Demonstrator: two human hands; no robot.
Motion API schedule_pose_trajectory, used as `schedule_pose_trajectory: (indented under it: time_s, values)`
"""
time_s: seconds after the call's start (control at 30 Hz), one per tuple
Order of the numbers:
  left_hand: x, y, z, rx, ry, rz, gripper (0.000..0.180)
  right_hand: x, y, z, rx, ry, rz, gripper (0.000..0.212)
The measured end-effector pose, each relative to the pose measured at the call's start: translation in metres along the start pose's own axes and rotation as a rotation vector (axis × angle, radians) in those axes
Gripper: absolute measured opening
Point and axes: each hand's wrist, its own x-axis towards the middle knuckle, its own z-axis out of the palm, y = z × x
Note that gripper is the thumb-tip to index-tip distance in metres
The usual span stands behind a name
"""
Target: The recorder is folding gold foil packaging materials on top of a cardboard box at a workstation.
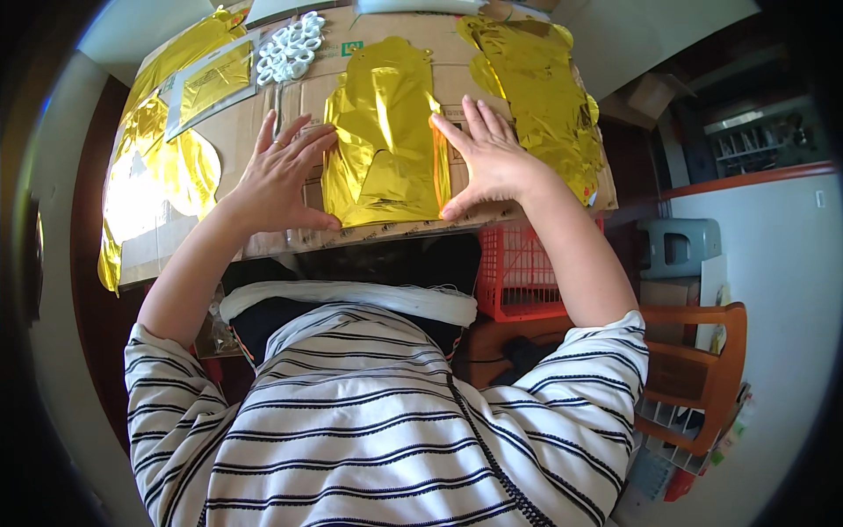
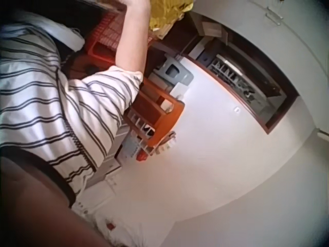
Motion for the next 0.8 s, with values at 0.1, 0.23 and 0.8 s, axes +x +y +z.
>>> schedule_pose_trajectory:
  time_s: [0.1,0.23,0.8]
  values:
    - [0.008,-0.001,-0.006,0.019,-0.049,0.005,0.125,0.005,-0.004,-0.007,-0.067,-0.049,0.026,0.159]
    - [0.019,0.004,-0.017,0.113,-0.178,-0.011,0.132,0.006,-0.010,-0.010,-0.120,-0.067,0.057,0.162]
    - [0.015,-0.014,-0.015,-0.099,0.190,0.076,0.079,-0.016,0.005,-0.010,0.356,0.233,-0.094,0.116]
